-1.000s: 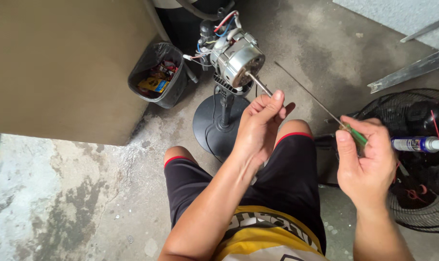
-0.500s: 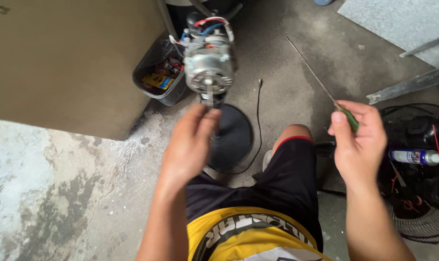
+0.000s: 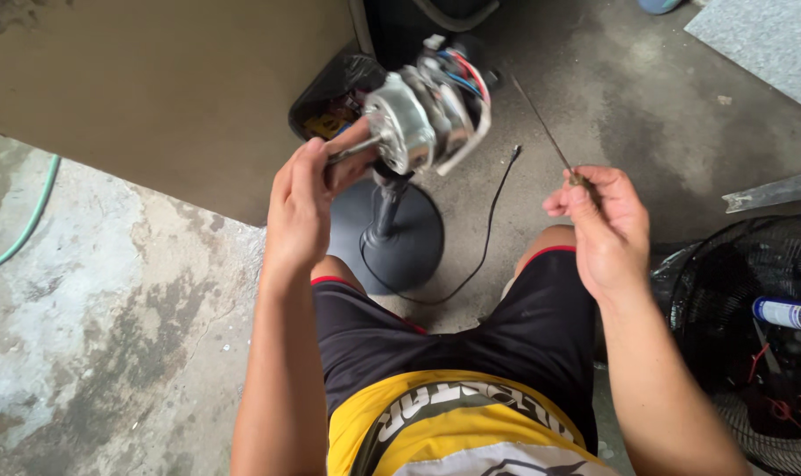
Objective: The person uses a socket wrench to tighten a nut on the shaft of a small electric motor. They then use a screwdriver to adjust internal components and wires within the motor housing.
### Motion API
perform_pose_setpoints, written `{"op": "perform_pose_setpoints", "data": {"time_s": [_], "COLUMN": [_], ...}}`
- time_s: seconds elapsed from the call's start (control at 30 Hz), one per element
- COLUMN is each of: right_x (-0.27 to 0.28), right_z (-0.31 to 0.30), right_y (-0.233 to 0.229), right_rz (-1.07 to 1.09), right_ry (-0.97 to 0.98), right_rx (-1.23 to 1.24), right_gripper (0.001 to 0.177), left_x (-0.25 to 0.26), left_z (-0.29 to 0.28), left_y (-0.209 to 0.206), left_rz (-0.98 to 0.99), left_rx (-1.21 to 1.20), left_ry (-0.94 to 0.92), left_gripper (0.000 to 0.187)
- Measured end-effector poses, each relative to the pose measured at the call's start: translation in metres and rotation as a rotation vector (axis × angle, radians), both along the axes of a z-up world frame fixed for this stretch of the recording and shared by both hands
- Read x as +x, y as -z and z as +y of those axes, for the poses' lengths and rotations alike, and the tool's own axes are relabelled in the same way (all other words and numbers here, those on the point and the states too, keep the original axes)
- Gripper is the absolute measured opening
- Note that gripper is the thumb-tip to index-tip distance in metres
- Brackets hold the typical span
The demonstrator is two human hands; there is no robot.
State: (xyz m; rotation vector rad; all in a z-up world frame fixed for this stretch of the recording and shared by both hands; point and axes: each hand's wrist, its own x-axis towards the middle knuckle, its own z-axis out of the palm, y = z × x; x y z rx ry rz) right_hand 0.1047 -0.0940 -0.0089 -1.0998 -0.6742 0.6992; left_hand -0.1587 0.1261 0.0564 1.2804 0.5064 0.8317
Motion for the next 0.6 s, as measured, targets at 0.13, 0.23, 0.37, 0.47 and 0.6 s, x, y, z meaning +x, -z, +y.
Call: {"op": "perform_pose_setpoints", "data": {"time_s": [0.13,0.23,0.37,0.47,0.6], "right_x": [-0.007,-0.010,-0.013,-0.013,-0.031], "right_z": [-0.013,-0.036,-0.057,-0.061,-0.050], "right_y": [-0.005,-0.021,-0.051,-0.079,-0.107], "right_rz": [-0.139,-0.329,-0.580,-0.852,-0.955], "right_ry": [-0.001,0.051,0.157,0.178,0.113], "right_rx": [-0.003,-0.098,-0.155,-0.220,-0.198], "right_gripper": [0.023,0.022,0.019,0.014,0.017], "left_x": [-0.002,-0.008,-0.024,-0.044,-0.078], "left_z": [0.029,0.053,0.089,0.108,0.125], "left_y": [-0.008,-0.002,0.018,0.031,0.043], "left_rz": [0.042,-0.039,-0.102,-0.122,-0.170], "left_rx": [0.066,-0.017,-0.089,-0.214,-0.259], "left_ry": [0.173,0.241,0.139,0.029,0.024], "left_gripper": [0.054,0.047,0.030,0.027,0.025]}}
